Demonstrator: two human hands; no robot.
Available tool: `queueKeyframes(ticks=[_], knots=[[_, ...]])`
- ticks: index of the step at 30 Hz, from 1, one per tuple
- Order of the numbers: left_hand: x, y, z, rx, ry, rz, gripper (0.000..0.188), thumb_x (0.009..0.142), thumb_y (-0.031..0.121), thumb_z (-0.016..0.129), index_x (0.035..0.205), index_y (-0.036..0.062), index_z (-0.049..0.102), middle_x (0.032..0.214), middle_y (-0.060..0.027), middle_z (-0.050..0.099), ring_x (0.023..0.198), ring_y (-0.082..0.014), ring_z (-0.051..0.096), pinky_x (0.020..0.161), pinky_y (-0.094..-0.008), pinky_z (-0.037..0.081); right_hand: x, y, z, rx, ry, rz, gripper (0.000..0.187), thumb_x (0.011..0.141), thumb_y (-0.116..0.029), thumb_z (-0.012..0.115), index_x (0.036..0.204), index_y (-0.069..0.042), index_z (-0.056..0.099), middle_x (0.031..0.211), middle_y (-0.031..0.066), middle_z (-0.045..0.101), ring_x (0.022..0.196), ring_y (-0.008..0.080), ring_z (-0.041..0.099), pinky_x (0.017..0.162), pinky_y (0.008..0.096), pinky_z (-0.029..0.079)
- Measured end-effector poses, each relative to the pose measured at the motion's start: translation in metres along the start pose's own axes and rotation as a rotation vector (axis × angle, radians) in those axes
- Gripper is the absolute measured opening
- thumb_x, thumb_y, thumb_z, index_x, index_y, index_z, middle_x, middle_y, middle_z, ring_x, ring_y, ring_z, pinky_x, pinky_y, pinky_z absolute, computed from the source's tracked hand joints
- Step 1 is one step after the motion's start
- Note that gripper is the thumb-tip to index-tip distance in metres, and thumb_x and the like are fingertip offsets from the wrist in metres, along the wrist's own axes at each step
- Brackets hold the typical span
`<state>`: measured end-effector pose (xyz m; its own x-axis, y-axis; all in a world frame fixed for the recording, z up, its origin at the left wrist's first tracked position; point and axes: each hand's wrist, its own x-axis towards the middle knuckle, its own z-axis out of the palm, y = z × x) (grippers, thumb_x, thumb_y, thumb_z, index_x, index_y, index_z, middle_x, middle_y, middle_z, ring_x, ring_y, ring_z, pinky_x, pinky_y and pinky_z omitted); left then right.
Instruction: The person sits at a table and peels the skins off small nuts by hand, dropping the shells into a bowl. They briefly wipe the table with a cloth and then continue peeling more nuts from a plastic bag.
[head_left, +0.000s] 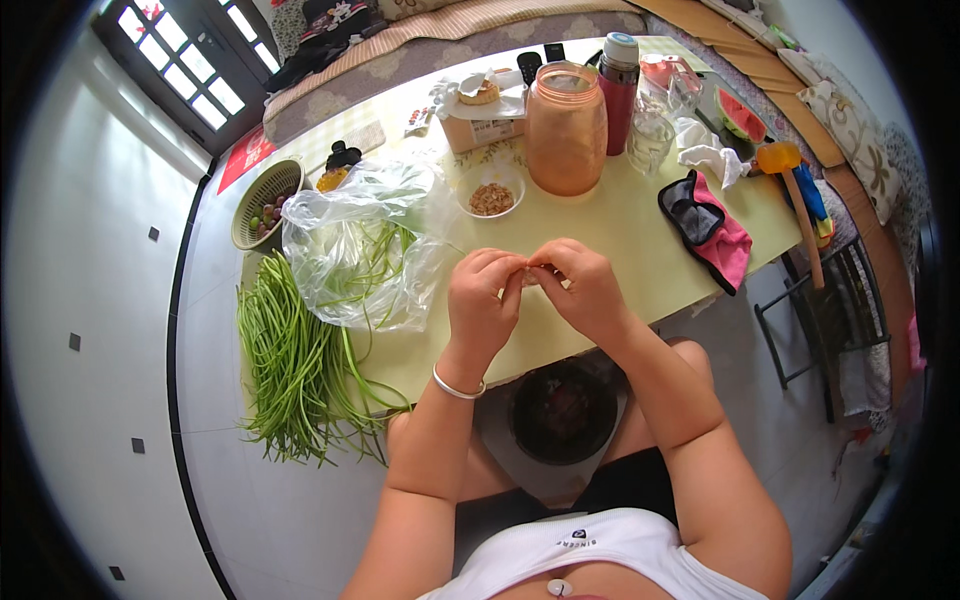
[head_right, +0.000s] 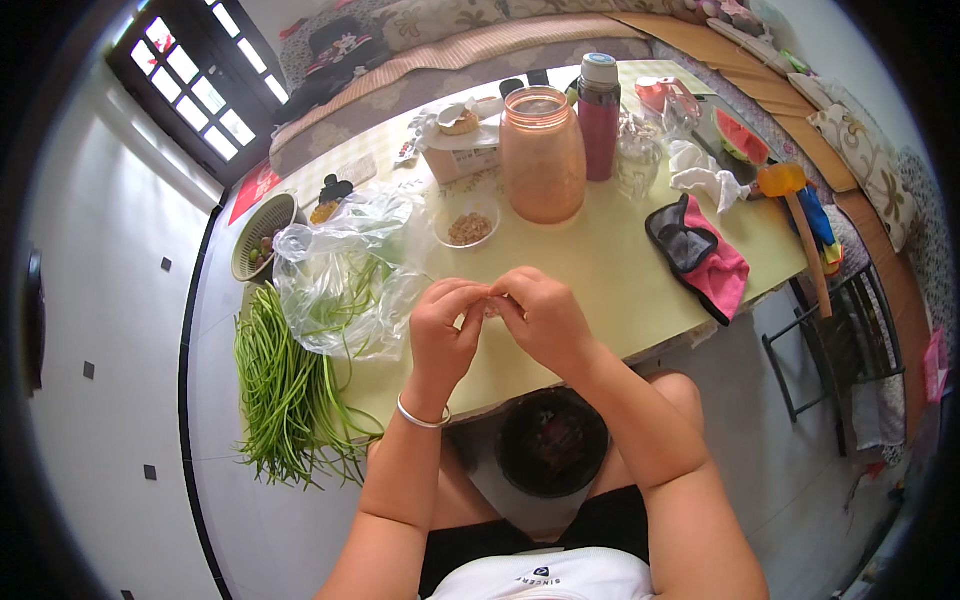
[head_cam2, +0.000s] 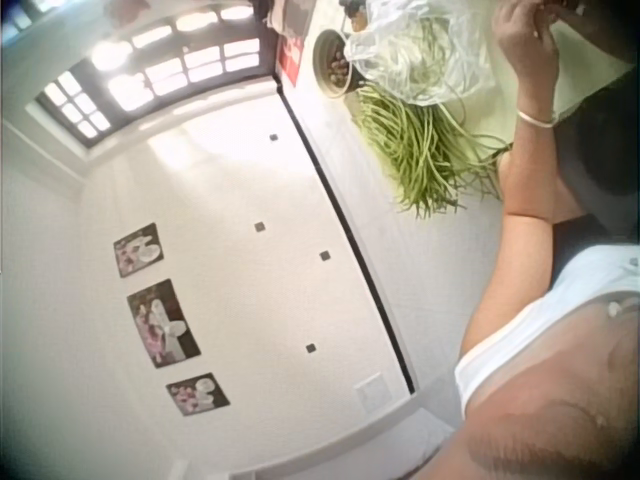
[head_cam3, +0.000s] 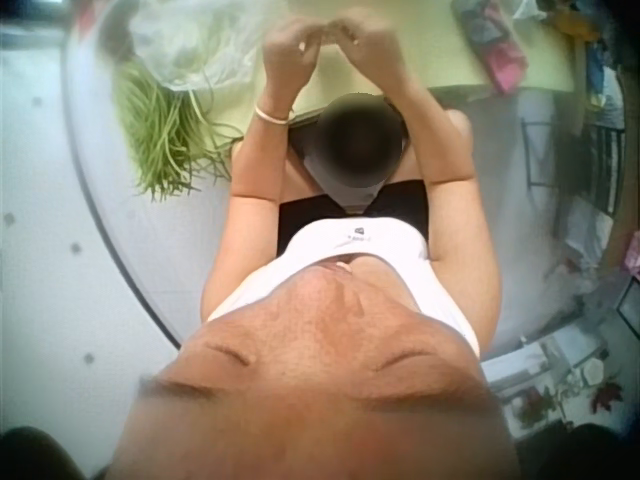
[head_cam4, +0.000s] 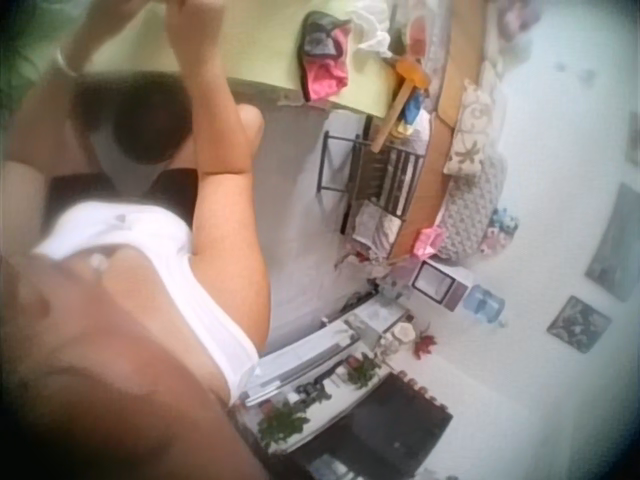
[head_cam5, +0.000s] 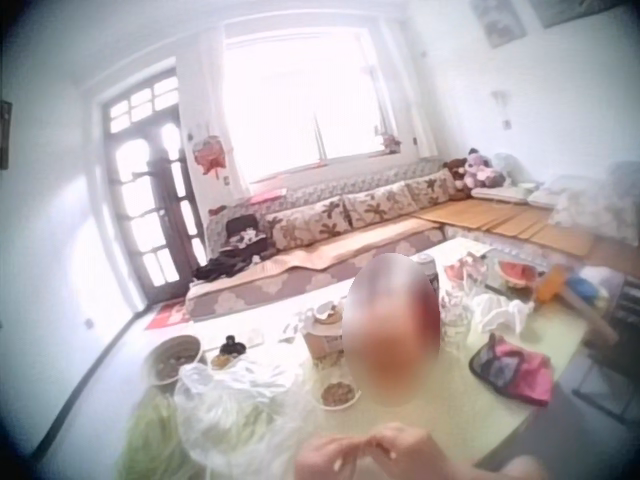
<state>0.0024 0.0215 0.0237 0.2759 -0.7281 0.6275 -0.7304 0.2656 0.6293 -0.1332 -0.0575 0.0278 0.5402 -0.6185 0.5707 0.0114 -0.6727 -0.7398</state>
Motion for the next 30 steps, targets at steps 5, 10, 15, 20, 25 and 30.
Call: queueKeyframes(ticks=[5, 10, 15, 20, 25, 30], knots=[[-0.003, 0.003, 0.006, 0.214, 0.06, 0.217, 0.011, 0.071, -0.004, 0.066, 0.08, 0.0017, 0.066, 0.08, -0.0108, 0.066, 0.08, -0.0301, 0.064, 0.071, -0.0371, 0.051, -0.005, 0.0, 0.002, -0.327, 0.005, -0.16, 0.01, 0.08, -0.008, 0.065, 0.078, 0.0, 0.058, 0.077, 0.0136, 0.061, 0.068, 0.033, 0.06, 0.059, 0.0377, 0.05], [-0.006, 0.008, 0.013, 0.295, 0.086, 0.299, 0.011, 0.071, -0.003, 0.065, 0.081, 0.0012, 0.065, 0.078, -0.0111, 0.066, 0.078, -0.0304, 0.064, 0.07, -0.0378, 0.052, -0.006, 0.006, 0.0, -0.146, -0.005, 0.025, 0.012, 0.078, -0.008, 0.063, 0.072, -0.001, 0.055, 0.069, 0.0136, 0.057, 0.06, 0.0278, 0.057, 0.054, 0.036, 0.047], [-0.011, 0.013, 0.022, 0.273, 0.123, 0.304, 0.011, 0.071, -0.004, 0.064, 0.081, 0.0009, 0.064, 0.079, -0.0111, 0.066, 0.079, -0.0309, 0.065, 0.071, -0.0378, 0.052, -0.009, 0.014, 0.001, 0.284, -0.035, 0.408, 0.009, 0.077, -0.007, 0.06, 0.071, -0.001, 0.056, 0.06, 0.0068, 0.054, 0.056, 0.014, 0.052, 0.05, 0.03, 0.042], [-0.012, 0.014, 0.026, 0.239, 0.147, 0.255, 0.013, 0.072, -0.007, 0.063, 0.082, 0.0005, 0.066, 0.082, -0.0132, 0.067, 0.079, -0.0299, 0.066, 0.072, -0.0367, 0.053, -0.007, 0.044, -0.002, 0.866, -0.105, 0.79, 0.011, 0.08, -0.008, 0.06, 0.074, 0.001, 0.058, 0.065, 0.0001, 0.058, 0.058, 0.0088, 0.052, 0.05, 0.0241, 0.041], [-0.013, 0.014, 0.028, 0.223, 0.189, 0.135, 0.015, 0.076, -0.008, 0.063, 0.087, 0.0004, 0.068, 0.085, -0.0142, 0.069, 0.076, -0.0276, 0.067, 0.069, -0.0342, 0.054, -0.004, 0.028, 0.005, 0.687, 0.069, 0.56, 0.013, 0.085, -0.009, 0.061, 0.081, 0.003, 0.062, 0.071, 0.0026, 0.062, 0.065, 0.0097, 0.058, 0.057, 0.0246, 0.047], [-0.012, 0.008, 0.028, 0.168, 0.227, 0.117, 0.015, 0.079, -0.004, 0.065, 0.092, 0.0011, 0.069, 0.086, -0.0135, 0.069, 0.073, -0.0246, 0.067, 0.066, -0.0302, 0.054, -0.009, 0.031, 0.003, 0.541, 0.017, 0.367, 0.009, 0.087, -0.007, 0.063, 0.087, 0.002, 0.066, 0.078, 0.0055, 0.065, 0.069, 0.0123, 0.063, 0.062, 0.0264, 0.051]])
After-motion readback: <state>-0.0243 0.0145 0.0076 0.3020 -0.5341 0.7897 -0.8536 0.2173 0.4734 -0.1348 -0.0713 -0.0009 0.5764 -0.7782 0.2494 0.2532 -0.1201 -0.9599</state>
